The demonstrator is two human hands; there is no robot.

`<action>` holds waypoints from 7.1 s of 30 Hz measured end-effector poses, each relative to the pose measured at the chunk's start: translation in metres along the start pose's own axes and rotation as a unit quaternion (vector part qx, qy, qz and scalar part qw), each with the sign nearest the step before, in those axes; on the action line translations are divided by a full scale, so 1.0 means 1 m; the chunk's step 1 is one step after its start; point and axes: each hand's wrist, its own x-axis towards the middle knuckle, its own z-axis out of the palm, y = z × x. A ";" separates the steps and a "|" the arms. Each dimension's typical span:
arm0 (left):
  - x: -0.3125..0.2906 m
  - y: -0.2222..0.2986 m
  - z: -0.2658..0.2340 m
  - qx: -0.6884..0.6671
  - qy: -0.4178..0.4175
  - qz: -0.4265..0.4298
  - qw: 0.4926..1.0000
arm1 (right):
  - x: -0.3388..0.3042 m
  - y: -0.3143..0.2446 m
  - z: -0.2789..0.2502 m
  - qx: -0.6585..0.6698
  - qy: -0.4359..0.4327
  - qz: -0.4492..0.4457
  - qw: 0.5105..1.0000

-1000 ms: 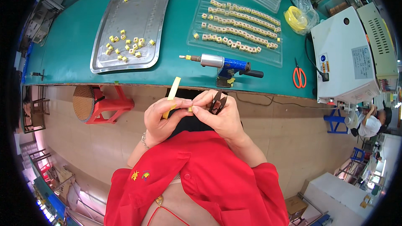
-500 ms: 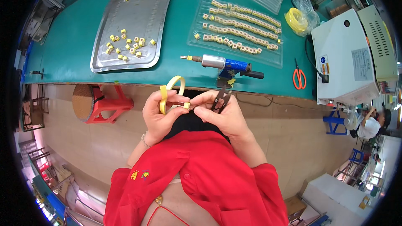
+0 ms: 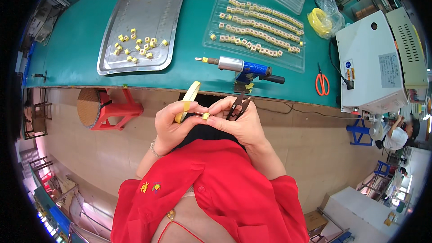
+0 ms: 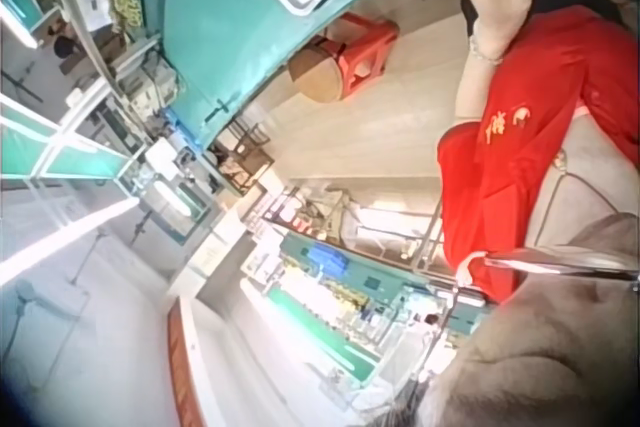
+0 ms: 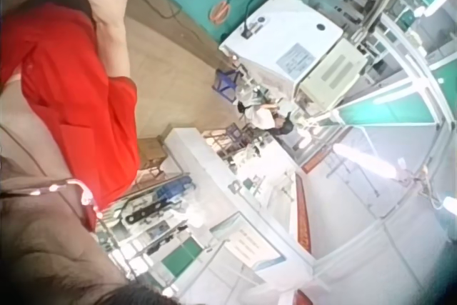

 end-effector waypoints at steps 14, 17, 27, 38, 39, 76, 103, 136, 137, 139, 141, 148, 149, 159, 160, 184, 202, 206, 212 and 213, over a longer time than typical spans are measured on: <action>-0.003 -0.004 0.002 0.034 -0.008 0.013 0.999 | -0.003 -0.003 -0.004 -0.029 0.010 0.023 0.999; -0.002 -0.002 0.003 0.035 0.004 0.020 0.999 | -0.004 -0.003 -0.005 -0.032 0.011 0.028 0.999; 0.003 0.006 0.004 0.100 0.014 0.053 0.994 | -0.006 0.001 -0.003 -0.090 0.011 -0.040 0.995; 0.004 0.006 0.005 0.108 0.011 0.063 0.992 | -0.009 0.001 0.004 -0.137 0.036 -0.093 0.986; 0.004 0.006 0.006 0.105 0.013 0.063 0.992 | -0.010 0.002 0.006 -0.148 0.047 -0.097 0.983; -0.010 -0.007 0.005 -0.100 0.014 -0.094 0.990 | -0.002 0.009 0.000 0.015 0.011 -0.014 1.000; -0.005 -0.006 0.002 -0.062 -0.015 -0.074 0.995 | 0.001 0.010 -0.012 0.021 -0.006 0.024 0.999; 0.002 -0.002 0.005 0.055 -0.016 0.039 0.998 | -0.001 0.004 -0.008 0.043 0.009 0.091 0.995; 0.001 -0.003 0.005 0.055 -0.016 0.038 0.998 | -0.001 0.005 -0.008 0.047 0.009 0.091 0.995; 0.001 -0.003 0.005 0.058 -0.021 0.050 0.997 | -0.001 0.005 -0.008 0.050 0.008 0.091 0.995; 0.001 -0.005 0.006 0.068 -0.023 0.060 0.996 | -0.002 0.007 -0.009 0.021 0.020 0.082 0.996; -0.010 -0.007 0.007 -0.024 0.001 -0.057 0.998 | -0.003 0.007 -0.008 0.004 0.031 0.088 0.996; -0.010 -0.009 0.007 -0.023 0.001 -0.057 0.998 | -0.002 0.005 -0.007 0.029 0.023 0.083 0.996; -0.009 -0.014 0.011 -0.362 0.056 -0.227 0.903 | 0.000 0.003 -0.005 0.025 0.011 0.069 0.997; -0.009 -0.015 0.011 -0.402 0.063 -0.244 0.880 | 0.000 0.004 -0.004 0.025 0.013 0.065 0.998; -0.019 -0.030 0.020 -0.666 0.069 -0.317 0.671 | 0.001 -0.002 0.008 0.008 -0.005 0.074 0.997; -0.004 -0.026 0.009 -0.530 0.092 -0.290 0.792 | 0.010 0.007 0.007 -0.081 0.023 -0.006 0.996; -0.002 -0.021 0.005 -0.390 0.097 -0.215 0.890 | 0.011 0.004 0.008 -0.096 0.041 -0.003 0.995; -0.001 -0.018 -0.001 -0.265 0.054 -0.147 0.951 | 0.011 0.003 0.006 -0.109 0.036 -0.014 0.993; -0.002 -0.018 -0.002 -0.259 0.049 -0.140 0.954 | 0.011 0.003 0.006 -0.110 0.036 -0.012 0.993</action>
